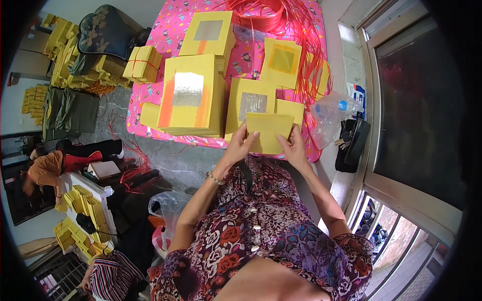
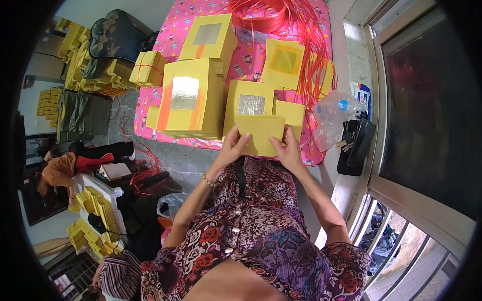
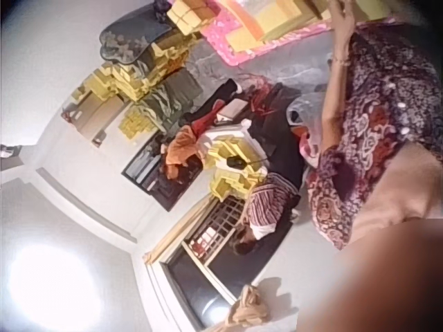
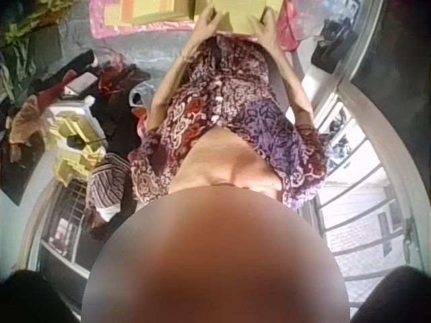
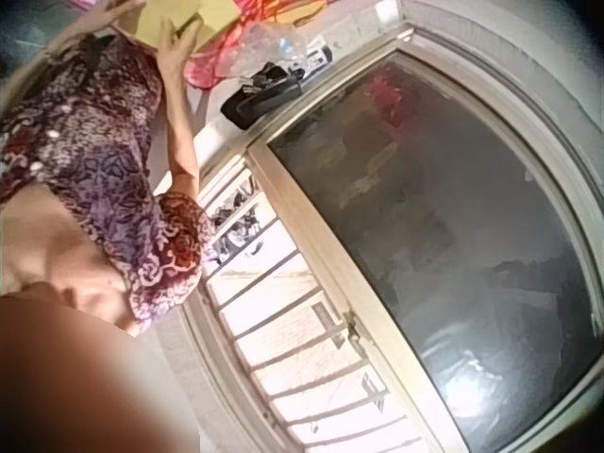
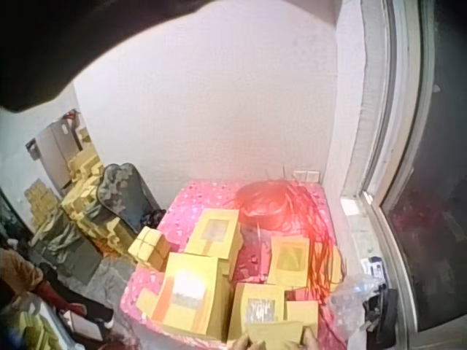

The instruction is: Folding and stacking yellow paper boxes with metallic stickers.

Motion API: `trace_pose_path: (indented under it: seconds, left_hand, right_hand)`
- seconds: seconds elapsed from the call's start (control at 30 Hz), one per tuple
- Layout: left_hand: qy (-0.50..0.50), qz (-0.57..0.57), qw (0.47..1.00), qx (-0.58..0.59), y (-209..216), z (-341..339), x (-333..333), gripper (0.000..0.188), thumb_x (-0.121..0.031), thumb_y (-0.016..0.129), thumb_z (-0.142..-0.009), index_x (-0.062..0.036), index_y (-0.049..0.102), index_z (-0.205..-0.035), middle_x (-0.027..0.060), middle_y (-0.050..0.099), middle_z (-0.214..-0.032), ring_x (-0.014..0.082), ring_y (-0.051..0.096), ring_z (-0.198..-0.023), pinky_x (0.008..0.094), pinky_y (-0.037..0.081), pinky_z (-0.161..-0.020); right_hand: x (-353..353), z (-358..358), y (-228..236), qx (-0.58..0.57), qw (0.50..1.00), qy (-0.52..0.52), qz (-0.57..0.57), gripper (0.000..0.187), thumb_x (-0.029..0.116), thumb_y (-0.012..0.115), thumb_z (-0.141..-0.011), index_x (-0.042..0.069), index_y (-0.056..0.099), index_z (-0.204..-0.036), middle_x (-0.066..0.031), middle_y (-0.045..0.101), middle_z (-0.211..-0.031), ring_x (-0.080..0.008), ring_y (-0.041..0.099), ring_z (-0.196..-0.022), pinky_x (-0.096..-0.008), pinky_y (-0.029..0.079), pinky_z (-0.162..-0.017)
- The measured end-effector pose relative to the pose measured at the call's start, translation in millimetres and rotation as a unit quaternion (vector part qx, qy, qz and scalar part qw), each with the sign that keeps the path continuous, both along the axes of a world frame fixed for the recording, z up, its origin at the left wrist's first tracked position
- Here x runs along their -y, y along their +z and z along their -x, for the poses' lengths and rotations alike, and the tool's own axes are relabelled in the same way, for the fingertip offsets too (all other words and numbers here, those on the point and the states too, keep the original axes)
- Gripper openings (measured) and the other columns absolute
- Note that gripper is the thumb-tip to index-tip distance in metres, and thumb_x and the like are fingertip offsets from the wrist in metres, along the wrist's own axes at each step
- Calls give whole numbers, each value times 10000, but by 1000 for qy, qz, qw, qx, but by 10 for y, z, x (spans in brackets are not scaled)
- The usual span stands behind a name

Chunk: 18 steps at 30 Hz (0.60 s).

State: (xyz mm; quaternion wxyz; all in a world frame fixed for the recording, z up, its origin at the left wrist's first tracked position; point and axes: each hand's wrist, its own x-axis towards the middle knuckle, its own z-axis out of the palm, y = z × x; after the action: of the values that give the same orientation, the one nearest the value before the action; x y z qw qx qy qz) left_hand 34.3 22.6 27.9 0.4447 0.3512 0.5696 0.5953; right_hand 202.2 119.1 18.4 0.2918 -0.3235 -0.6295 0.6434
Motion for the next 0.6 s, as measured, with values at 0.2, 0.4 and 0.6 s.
trace_pose_path:
  seconds: [0.2,0.4,0.6]
  left_hand:
    - [40,24,998,31,-172,-23,-96,298,-98,508,-937,-23,449,-1219,71,558,-1025,117,551,-881,248,470,-759]
    - [25,83,996,30,-361,38,119,273,-136,509,-950,-49,467,-1205,64,580,-1035,124,580,-866,259,477,-757]
    - [30,98,995,18,-376,13,204,259,-136,512,-949,-54,478,-1192,67,598,-1008,124,587,-852,257,480,-756]
  right_hand:
    - [-537,-230,-464,5,992,-117,48,266,98,544,-927,-6,428,-1143,-87,618,-984,-109,594,-862,-240,475,-742]
    - [-881,-529,-881,68,982,-160,74,251,116,535,-933,-4,437,-1130,-88,622,-961,-105,592,-839,-241,473,-724]
    - [-834,-422,-1344,96,985,-139,42,267,112,559,-914,-12,437,-1116,-103,624,-940,-118,595,-822,-249,466,-706]
